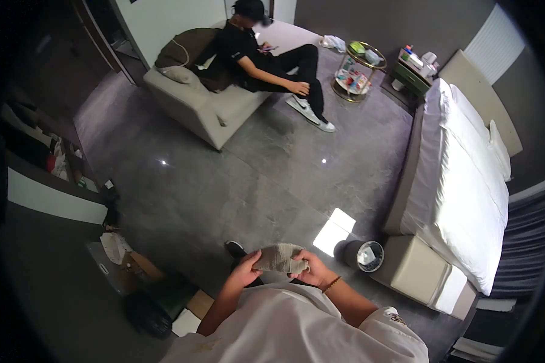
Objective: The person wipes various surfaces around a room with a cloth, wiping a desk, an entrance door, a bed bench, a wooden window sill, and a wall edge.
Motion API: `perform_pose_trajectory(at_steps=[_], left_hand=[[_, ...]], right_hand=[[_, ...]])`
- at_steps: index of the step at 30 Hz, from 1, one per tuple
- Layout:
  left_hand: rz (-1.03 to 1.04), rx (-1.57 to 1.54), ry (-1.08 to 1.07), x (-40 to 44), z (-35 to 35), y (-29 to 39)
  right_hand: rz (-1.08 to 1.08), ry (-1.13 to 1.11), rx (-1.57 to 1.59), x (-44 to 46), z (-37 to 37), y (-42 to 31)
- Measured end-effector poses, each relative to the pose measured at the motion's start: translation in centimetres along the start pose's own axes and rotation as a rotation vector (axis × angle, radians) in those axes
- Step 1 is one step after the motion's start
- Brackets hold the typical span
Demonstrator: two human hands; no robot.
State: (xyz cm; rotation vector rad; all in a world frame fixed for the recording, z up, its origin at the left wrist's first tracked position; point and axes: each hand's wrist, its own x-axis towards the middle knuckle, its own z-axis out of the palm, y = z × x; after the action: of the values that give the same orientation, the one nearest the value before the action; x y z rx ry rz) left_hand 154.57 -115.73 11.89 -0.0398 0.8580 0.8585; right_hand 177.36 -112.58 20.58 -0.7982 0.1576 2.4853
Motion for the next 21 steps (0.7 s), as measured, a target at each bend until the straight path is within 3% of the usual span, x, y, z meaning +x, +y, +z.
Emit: perform_pose_trajectory(at_steps=[2, 5, 7, 9, 13, 21], left_hand=[[-0.144, -0.045, -0.007, 0.2, -3.1, 3.8], [-0.14, -0.137, -0.142, -0.1, -7.1, 9.7], [-0.141, -0.188, -0.149, -1.7, -7.1, 14.6], [-0.055, -0.071, -0.04, -2.7, -7.3, 19.9], [0.148, -0.026, -0.148, -2.7, -9.3, 27.9], [0.268, -0.091, -0.032, -1.0, -16.4, 41.3]], right_hand=[[0.033, 0.013, -0.054, 4.3, 2.2, -0.1], [0.078, -0.038, -0.225, 9.5, 7.5, -0.8], [0.026, 0.085, -0.333, 12.7, 10.1, -0.7], [0.033, 0.083, -0.375, 15.4, 12.1, -1.1], [0.047, 0.029, -0.433, 21.5, 18.3, -3.3], [0.239, -0.042, -0.579, 41.1, 27.2, -9.7]])
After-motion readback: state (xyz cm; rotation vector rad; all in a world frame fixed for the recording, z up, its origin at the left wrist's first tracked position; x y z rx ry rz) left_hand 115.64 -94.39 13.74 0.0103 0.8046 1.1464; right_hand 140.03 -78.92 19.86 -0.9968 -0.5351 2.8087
